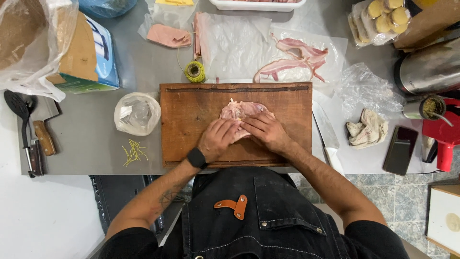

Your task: The person places cheese slices onto a piece of raw meat on a wooden cutting board, then rolls the meat around the cheese. The person wraps the rolled meat with several strips of bacon, adjusting them to cover the roll. The wrapped roll is placed into a white tray with other prepared rolls.

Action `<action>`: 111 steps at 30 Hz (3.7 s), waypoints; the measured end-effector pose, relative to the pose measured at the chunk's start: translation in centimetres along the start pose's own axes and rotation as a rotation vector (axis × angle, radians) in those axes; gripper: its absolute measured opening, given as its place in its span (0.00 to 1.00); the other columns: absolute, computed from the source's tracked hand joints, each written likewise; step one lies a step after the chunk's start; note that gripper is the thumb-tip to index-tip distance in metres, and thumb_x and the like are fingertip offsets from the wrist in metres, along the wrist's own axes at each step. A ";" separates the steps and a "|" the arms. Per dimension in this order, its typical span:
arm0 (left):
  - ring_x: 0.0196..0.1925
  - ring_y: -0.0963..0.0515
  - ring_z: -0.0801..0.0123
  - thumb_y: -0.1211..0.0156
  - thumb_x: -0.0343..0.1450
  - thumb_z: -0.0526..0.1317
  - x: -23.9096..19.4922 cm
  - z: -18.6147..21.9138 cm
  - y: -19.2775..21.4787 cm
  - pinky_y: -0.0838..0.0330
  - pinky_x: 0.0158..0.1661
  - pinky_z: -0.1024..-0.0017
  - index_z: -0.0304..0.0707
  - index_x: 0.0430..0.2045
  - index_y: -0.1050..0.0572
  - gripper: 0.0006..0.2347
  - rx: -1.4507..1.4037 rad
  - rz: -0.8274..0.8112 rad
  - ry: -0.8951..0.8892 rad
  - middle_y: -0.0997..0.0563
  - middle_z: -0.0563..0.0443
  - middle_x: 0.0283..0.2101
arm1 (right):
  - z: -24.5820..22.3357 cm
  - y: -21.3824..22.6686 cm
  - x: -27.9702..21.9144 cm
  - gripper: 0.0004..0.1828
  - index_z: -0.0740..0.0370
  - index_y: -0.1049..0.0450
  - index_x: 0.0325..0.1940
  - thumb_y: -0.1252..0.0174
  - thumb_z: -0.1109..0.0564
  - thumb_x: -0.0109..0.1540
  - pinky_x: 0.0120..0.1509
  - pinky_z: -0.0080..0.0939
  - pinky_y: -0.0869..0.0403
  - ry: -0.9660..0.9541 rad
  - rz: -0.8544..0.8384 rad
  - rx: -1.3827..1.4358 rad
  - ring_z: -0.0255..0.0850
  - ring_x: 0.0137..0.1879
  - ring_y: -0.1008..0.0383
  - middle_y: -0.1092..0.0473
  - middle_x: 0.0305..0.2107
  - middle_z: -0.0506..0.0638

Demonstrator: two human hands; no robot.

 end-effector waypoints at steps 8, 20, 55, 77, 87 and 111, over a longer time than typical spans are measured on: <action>0.48 0.18 0.62 0.43 0.82 0.51 3.9 -5.8 0.8 0.35 0.55 0.58 0.47 0.46 0.19 0.11 -0.296 -0.278 0.188 0.13 0.53 0.38 | 2.0 0.2 1.5 0.11 0.56 0.17 0.49 0.38 0.48 0.71 0.53 0.54 0.28 -0.134 -0.025 0.004 0.52 0.49 0.21 0.21 0.39 0.50; 0.46 0.16 0.53 0.43 0.80 0.45 5.7 -6.6 0.4 0.34 0.52 0.55 0.48 0.46 0.18 0.08 -0.454 -0.470 0.394 0.13 0.46 0.35 | -4.2 -1.1 -0.2 0.09 0.52 0.22 0.57 0.39 0.53 0.72 0.62 0.51 0.27 -0.157 0.328 0.043 0.46 0.56 0.23 0.24 0.50 0.50; 0.47 0.24 0.51 0.34 0.68 0.63 6.2 -4.7 -0.9 0.27 0.47 0.56 0.32 0.57 0.28 0.34 -0.038 -0.362 0.032 0.27 0.44 0.44 | 2.6 0.3 1.1 0.21 0.63 0.22 0.63 0.45 0.47 0.74 0.71 0.55 0.25 0.024 0.102 -0.392 0.54 0.59 0.20 0.23 0.53 0.60; 0.48 0.23 0.46 0.35 0.69 0.63 8.1 -5.3 -2.4 0.26 0.46 0.54 0.24 0.62 0.32 0.38 0.029 -0.393 0.017 0.27 0.38 0.45 | 7.4 1.6 2.4 0.29 0.59 0.28 0.71 0.48 0.38 0.74 0.62 0.57 0.33 -0.223 -0.209 -0.148 0.56 0.58 0.29 0.30 0.53 0.58; 0.52 0.24 0.48 0.27 0.65 0.56 9.6 -6.5 -1.4 0.27 0.46 0.54 0.31 0.63 0.32 0.37 -0.102 -0.551 0.025 0.27 0.40 0.52 | 7.1 0.7 1.8 0.31 0.61 0.25 0.69 0.48 0.37 0.72 0.59 0.46 0.22 0.063 -0.040 -0.438 0.50 0.51 0.22 0.25 0.48 0.56; 0.45 0.22 0.49 0.24 0.60 0.56 3.5 0.5 0.7 0.26 0.44 0.53 0.30 0.57 0.28 0.36 -0.204 -0.553 0.081 0.26 0.43 0.41 | 1.0 0.0 -3.8 0.27 0.65 0.24 0.65 0.44 0.43 0.70 0.53 0.47 0.21 0.091 -0.144 -0.241 0.49 0.46 0.22 0.25 0.42 0.57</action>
Point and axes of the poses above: each hand's wrist, its own x-axis towards the middle knuckle, its own y-axis out of the back of the hand, z = x × y, the point moved 2 cm from there along x, towards the middle knuckle
